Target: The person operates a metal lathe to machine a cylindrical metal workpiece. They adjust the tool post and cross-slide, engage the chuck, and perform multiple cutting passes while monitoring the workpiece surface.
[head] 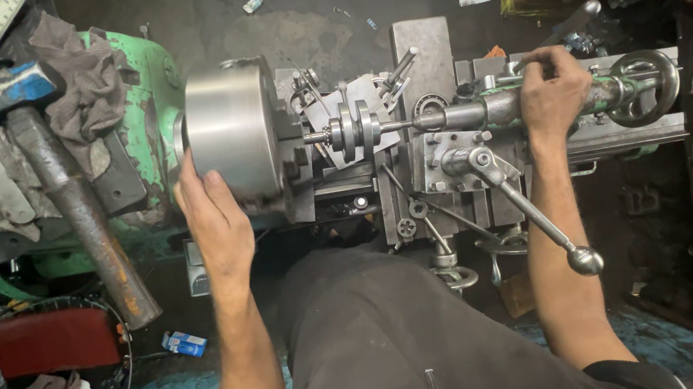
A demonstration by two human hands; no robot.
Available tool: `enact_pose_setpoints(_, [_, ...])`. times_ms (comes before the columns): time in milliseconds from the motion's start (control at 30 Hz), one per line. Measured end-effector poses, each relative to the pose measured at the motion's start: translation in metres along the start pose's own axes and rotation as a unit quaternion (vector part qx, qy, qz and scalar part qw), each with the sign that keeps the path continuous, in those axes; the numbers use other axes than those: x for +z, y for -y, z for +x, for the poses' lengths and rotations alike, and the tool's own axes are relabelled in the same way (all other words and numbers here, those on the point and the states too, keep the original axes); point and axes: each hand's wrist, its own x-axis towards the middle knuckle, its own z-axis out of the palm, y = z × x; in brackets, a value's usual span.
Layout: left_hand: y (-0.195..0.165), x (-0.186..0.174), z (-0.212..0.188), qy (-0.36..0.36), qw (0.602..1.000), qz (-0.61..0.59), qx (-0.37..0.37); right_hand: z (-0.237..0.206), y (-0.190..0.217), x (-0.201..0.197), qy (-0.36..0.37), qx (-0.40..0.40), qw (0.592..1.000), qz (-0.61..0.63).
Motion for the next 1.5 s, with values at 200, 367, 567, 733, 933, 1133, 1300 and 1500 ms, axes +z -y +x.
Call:
enact_pose_setpoints(200, [0.012,0.008,-0.044,0.021,0.962,-0.163,-0.220,0.001,-0.006,0.000,-0.001,0.003,1.000,0.011])
enact_pose_setpoints(367, [0.039,0.028,-0.067,-0.032,0.966,-0.129,-0.223,-0.001,-0.009,0.000,-0.005,-0.010,1.000,0.020])
enact_pose_setpoints(567, [0.092,0.059,-0.102,-0.042,0.954,-0.151,-0.255,-0.002,-0.012,0.001,0.016,-0.009,1.000,0.023])
enact_pose_setpoints(733, [0.142,0.084,-0.127,0.010,0.954,-0.121,-0.276,0.021,0.036,-0.029,0.145,0.192,0.903,0.355])
enact_pose_setpoints(933, [0.132,0.062,-0.119,0.187,0.933,0.043,-0.304,0.047,0.163,-0.073,0.505,0.052,0.855,0.104])
enact_pose_setpoints(1133, [0.051,0.041,-0.104,0.471,0.836,0.160,-0.231,0.038,0.246,-0.006,0.551,-0.225,0.801,-0.062])
enact_pose_setpoints(1300, [0.013,0.050,-0.097,0.432,0.884,0.095,-0.150,0.037,0.254,0.048,0.606,-0.139,0.764,-0.172])
enact_pose_setpoints(1500, [0.008,0.053,-0.093,0.379,0.917,0.022,-0.121,0.036,0.241,0.089,0.644,-0.072,0.749,-0.137])
